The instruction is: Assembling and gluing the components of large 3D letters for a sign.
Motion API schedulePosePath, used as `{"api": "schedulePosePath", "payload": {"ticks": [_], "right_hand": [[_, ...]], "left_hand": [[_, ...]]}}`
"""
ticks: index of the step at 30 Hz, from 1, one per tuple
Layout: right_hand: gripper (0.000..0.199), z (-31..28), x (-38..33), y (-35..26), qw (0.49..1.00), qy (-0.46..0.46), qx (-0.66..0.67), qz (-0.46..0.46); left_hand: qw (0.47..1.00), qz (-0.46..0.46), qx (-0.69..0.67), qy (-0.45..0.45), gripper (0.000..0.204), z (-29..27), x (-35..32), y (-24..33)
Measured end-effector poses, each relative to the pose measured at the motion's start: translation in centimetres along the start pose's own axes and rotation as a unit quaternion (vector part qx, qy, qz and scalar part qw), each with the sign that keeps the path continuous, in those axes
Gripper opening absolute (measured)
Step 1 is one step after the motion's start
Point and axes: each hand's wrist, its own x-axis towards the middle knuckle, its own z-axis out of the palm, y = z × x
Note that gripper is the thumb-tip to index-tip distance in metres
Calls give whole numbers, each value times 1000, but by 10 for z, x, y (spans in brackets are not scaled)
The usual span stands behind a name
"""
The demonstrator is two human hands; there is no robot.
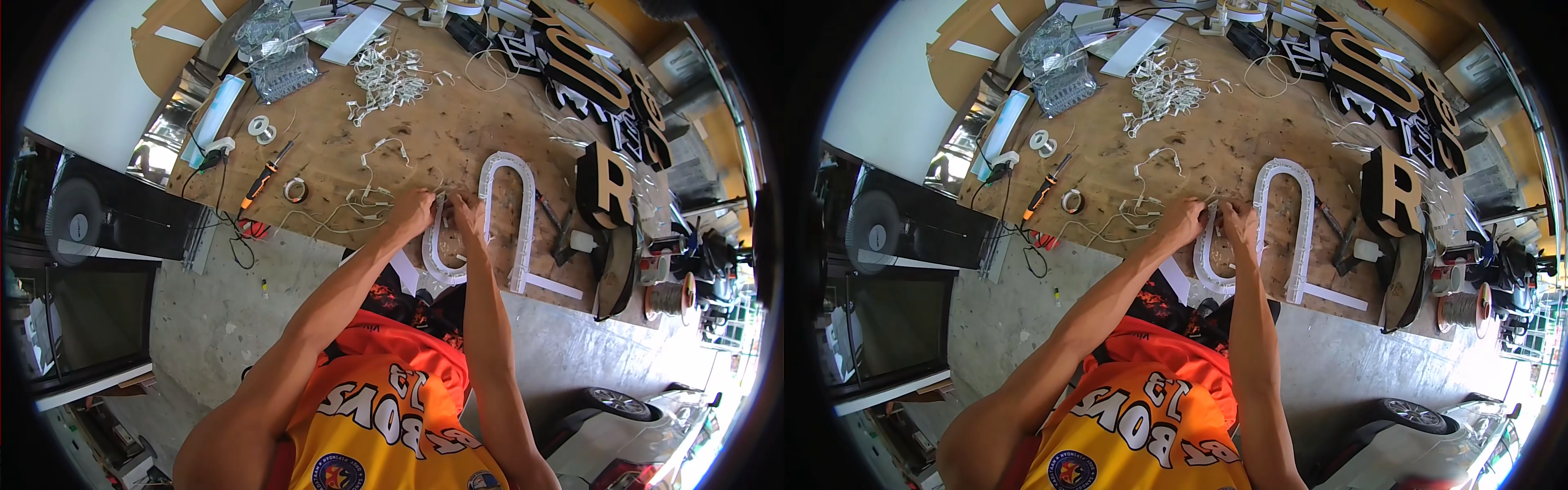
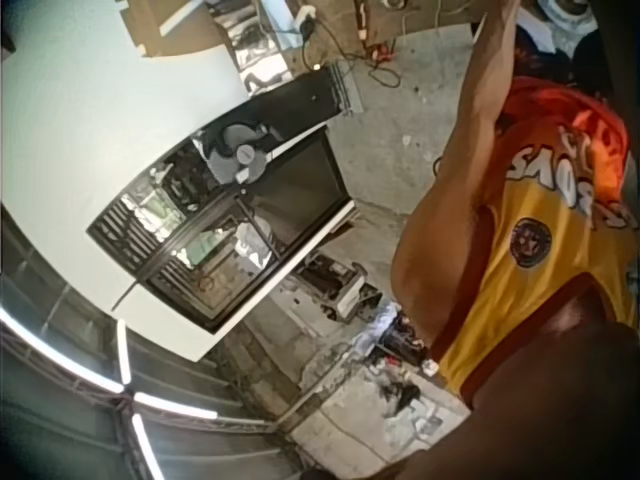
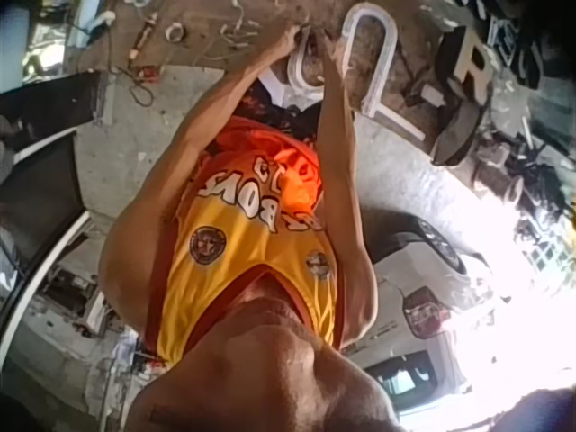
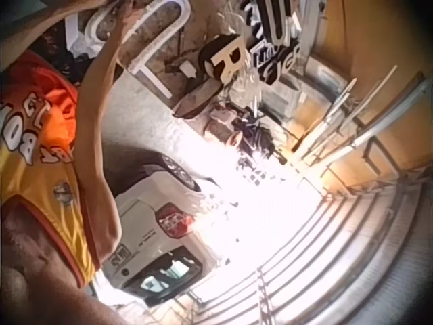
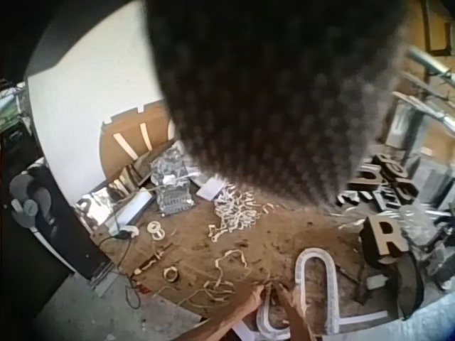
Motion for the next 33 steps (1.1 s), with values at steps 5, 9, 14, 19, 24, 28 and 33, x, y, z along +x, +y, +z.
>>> {"api": "schedulePosePath", "payload": {"ticks": [5,9,14,19,24,28,33], "right_hand": [[24,4,0,1,996,12,-81,-47],[23,14,5,9,984,74,-121,-111],[22,20,14,16,961,115,-200,-153],[29,17,1,28,949,149,-194,-200],[35,8,-106,1,919,82,-336,-190],[41,1,-118,29,877,60,-409,-244],[42,5,-129,9,863,98,-377,-323]], "left_hand": [[1000,-13,-3,-6,10,-1,-1,2],[1000,-8,11,-11,10,-3,0,3],[999,26,32,-6,13,5,1,-7],[993,16,13,-117,19,-20,-5,-1],[986,-59,-33,-155,20,-62,-17,-13],[986,-72,-65,-135,16,-78,-7,0],[993,-47,-92,-52,13,-103,7,19]]}}
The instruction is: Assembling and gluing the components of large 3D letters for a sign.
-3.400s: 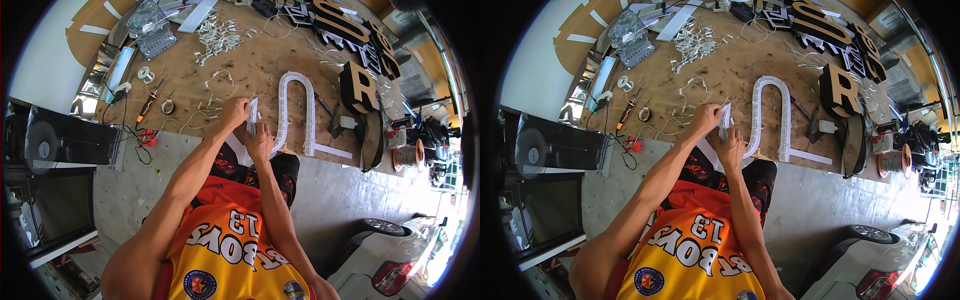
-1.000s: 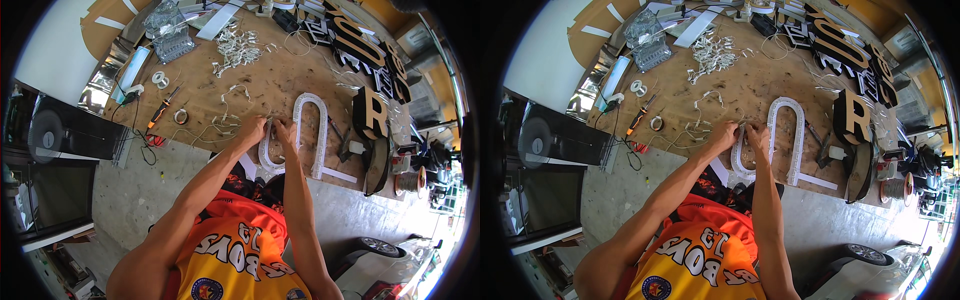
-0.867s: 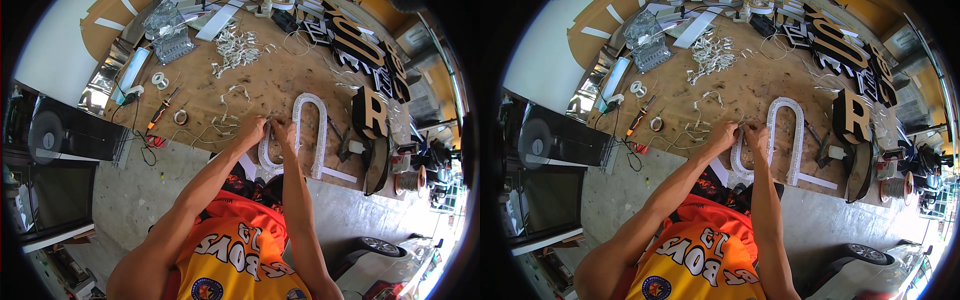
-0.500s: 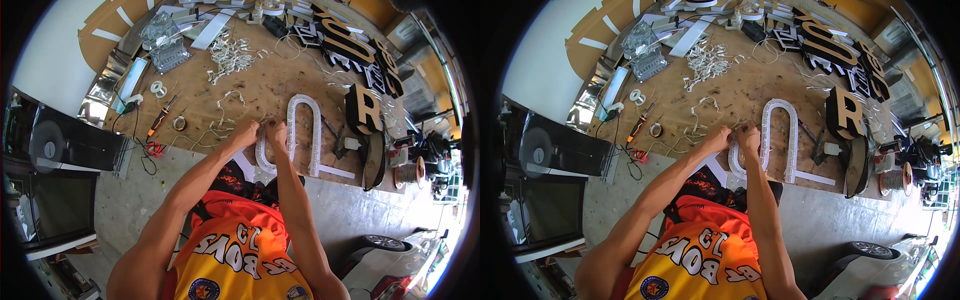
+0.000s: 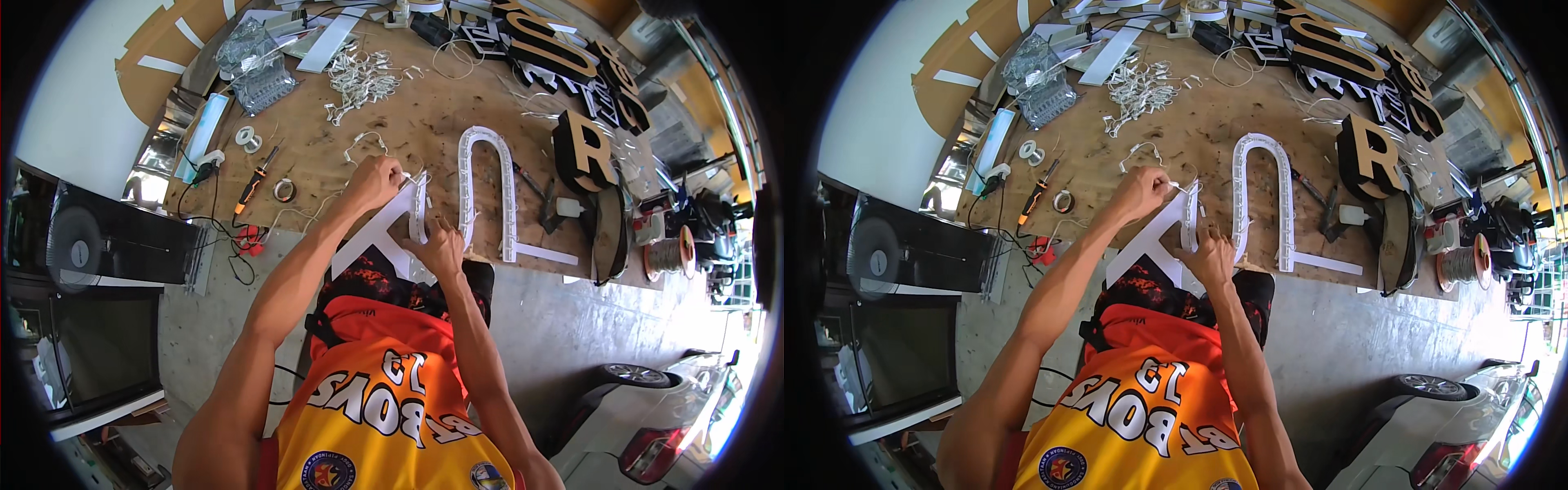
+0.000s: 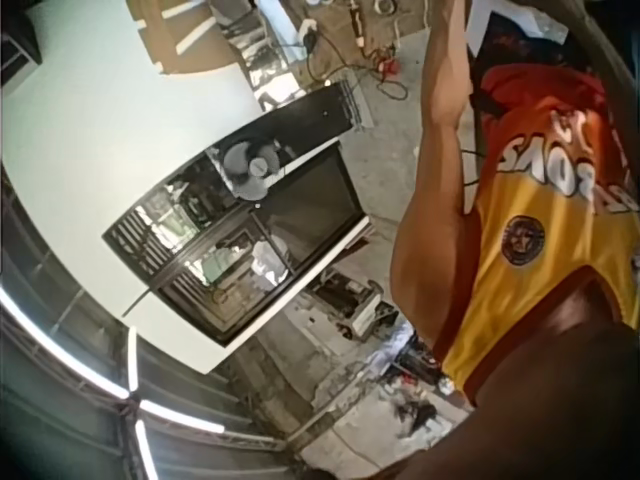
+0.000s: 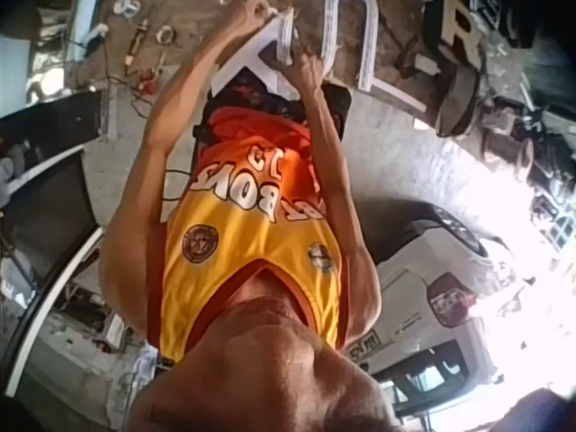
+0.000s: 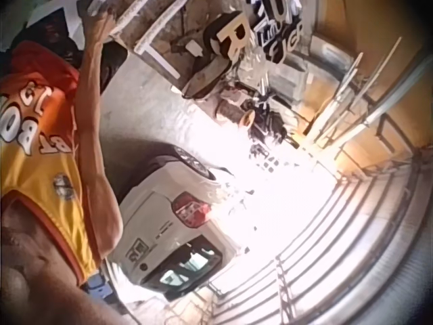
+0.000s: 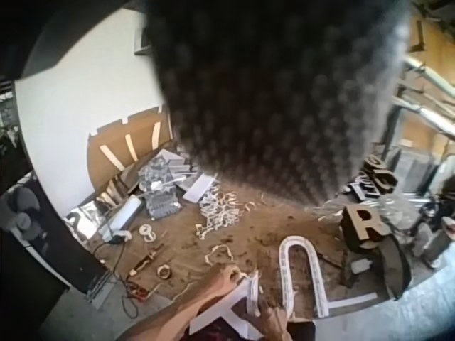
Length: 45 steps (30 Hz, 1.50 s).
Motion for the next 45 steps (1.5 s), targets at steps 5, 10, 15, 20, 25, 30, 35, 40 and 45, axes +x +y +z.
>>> {"api": "schedulePosePath", "payload": {"ticks": [5,10,15,20,25,30,35,40,45], "right_hand": [[42,-3,1,13,997,-54,2,62],[37,-35,15,26,1000,6,-10,17],[34,-36,12,76,993,22,-96,-63],[25,1,-4,63,970,25,206,124],[19,33,9,29,777,-73,529,333],[19,43,16,28,705,-44,616,350],[21,48,8,46,688,-58,647,324],[21,8,-1,52,859,-67,395,320],[21,-58,-36,88,971,-72,23,227]], "left_hand": [[998,33,44,36,14,-8,3,14],[998,28,12,55,12,-7,-9,18],[998,-48,18,-22,18,45,-21,-4],[905,-282,-307,-80,21,86,-40,-14],[740,-398,-519,-154,20,79,-43,-4],[676,-417,-579,-180,21,79,-42,-12],[592,-419,-650,-228,21,88,-39,-21],[556,-427,-687,-194,20,87,-43,-17],[673,-424,-590,-140,20,89,-41,-4]]}}
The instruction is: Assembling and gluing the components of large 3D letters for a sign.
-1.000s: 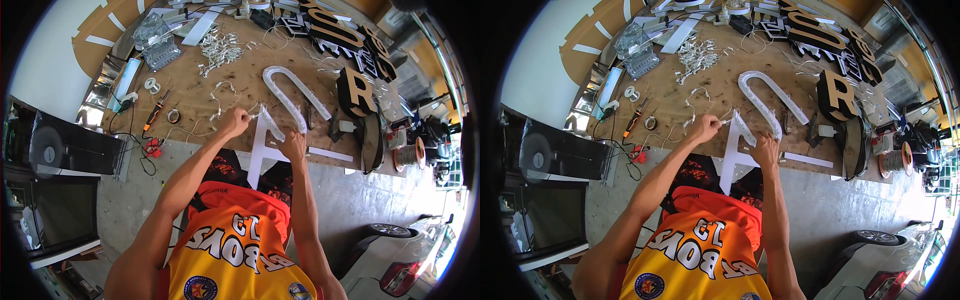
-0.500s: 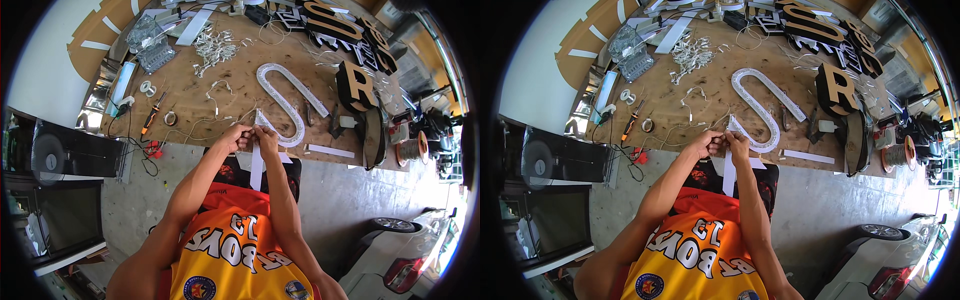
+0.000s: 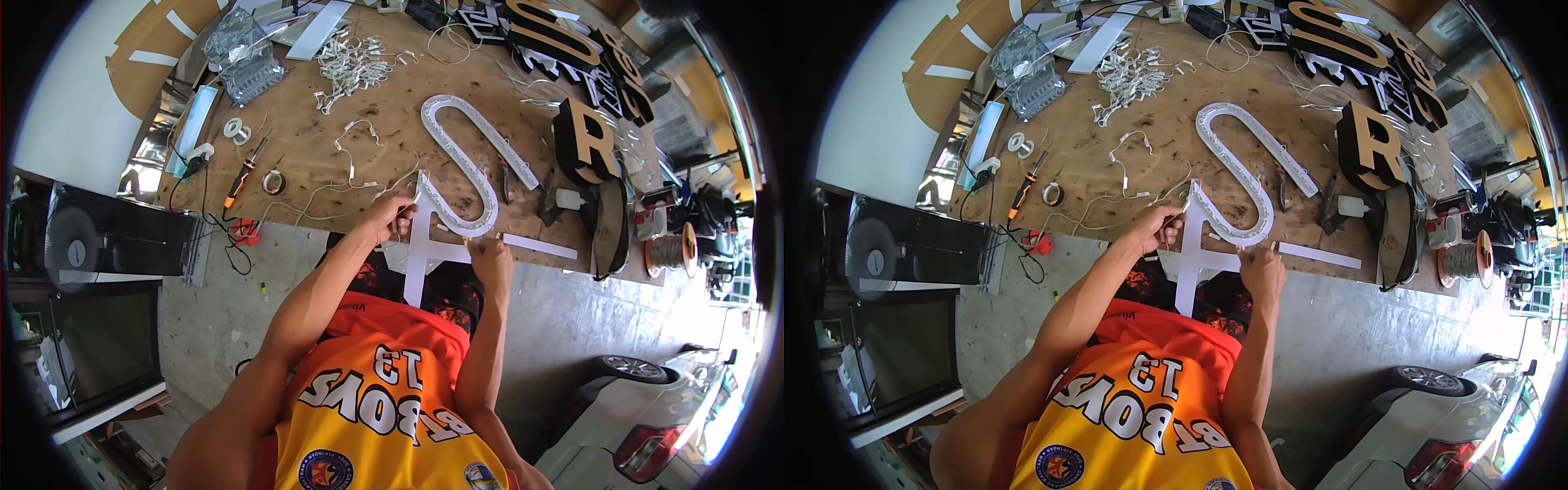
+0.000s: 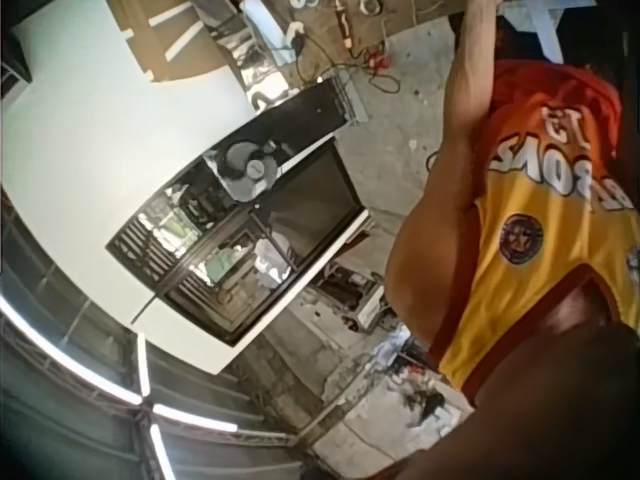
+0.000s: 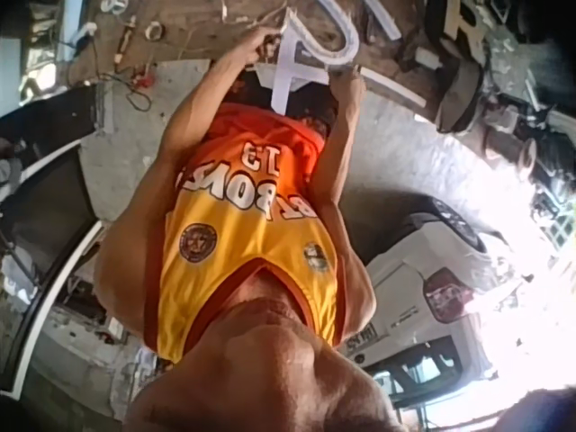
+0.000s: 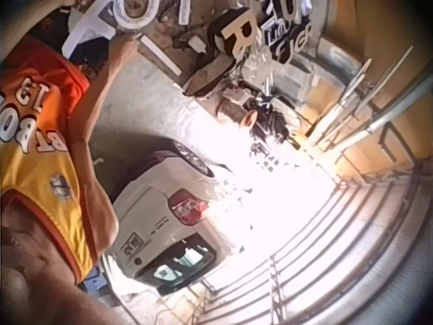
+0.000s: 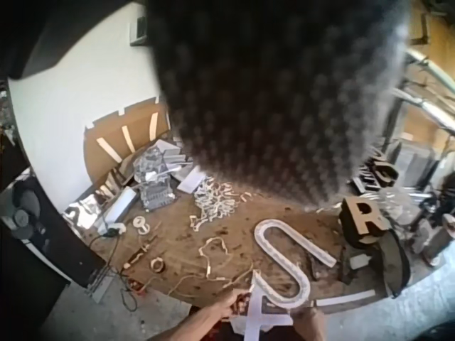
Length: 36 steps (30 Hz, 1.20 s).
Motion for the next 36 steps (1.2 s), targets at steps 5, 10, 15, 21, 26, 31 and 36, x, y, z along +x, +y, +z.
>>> {"api": "schedulePosePath", "payload": {"ticks": [5,10,15,21,26,31,36], "right_hand": [[28,0,26,-16,990,54,61,-117],[32,20,48,-44,958,48,-27,-281],[31,32,66,-44,973,-19,-82,-216],[30,51,62,-76,984,85,11,-157],[27,77,56,-76,986,111,26,-121],[28,76,57,-64,997,-22,25,-76],[26,74,93,-50,976,-11,180,-125]], "left_hand": [[996,49,-10,73,20,18,10,-21],[986,90,-96,107,22,29,20,-47],[979,136,-99,118,22,40,8,-43],[960,229,-52,153,21,34,7,-12],[952,237,55,187,22,24,27,-1],[947,234,110,190,25,9,45,-4],[931,239,195,197,26,-2,47,-3]]}}
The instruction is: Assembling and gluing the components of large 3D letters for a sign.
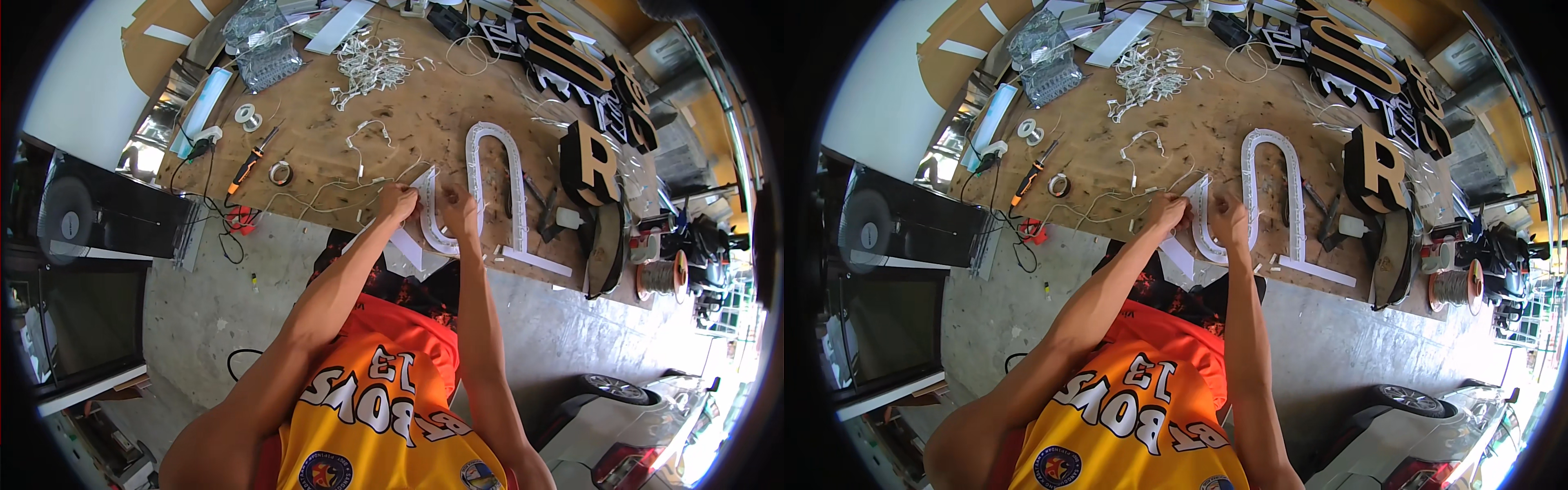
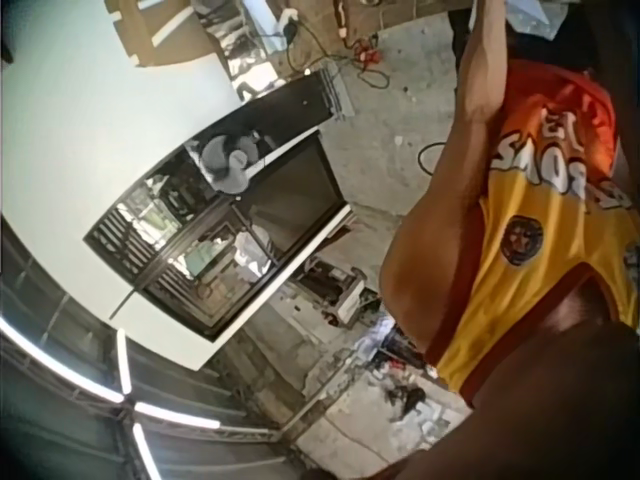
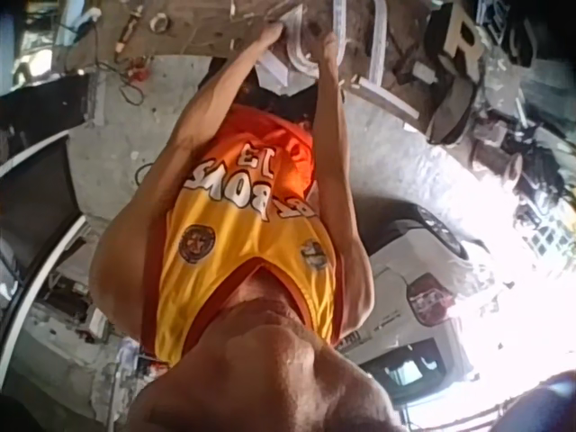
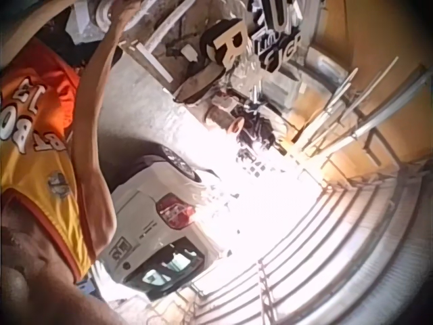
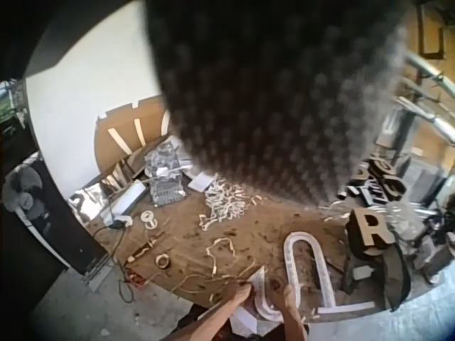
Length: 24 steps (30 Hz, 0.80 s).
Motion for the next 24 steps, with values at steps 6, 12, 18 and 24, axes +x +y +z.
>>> {"api": "schedulePosePath", "payload": {"ticks": [6,12,18,24], "right_hand": [[22,11,25,5,998,-31,52,14],[21,13,29,9,995,-39,61,75],[19,13,27,3,994,-38,63,86],[19,12,27,4,993,-41,72,87]], "left_hand": [[999,-32,-1,-14,27,-7,-4,6],[999,-31,26,5,27,1,-7,15],[999,-31,36,8,26,0,-1,11],[999,-27,43,4,26,1,3,10]]}}
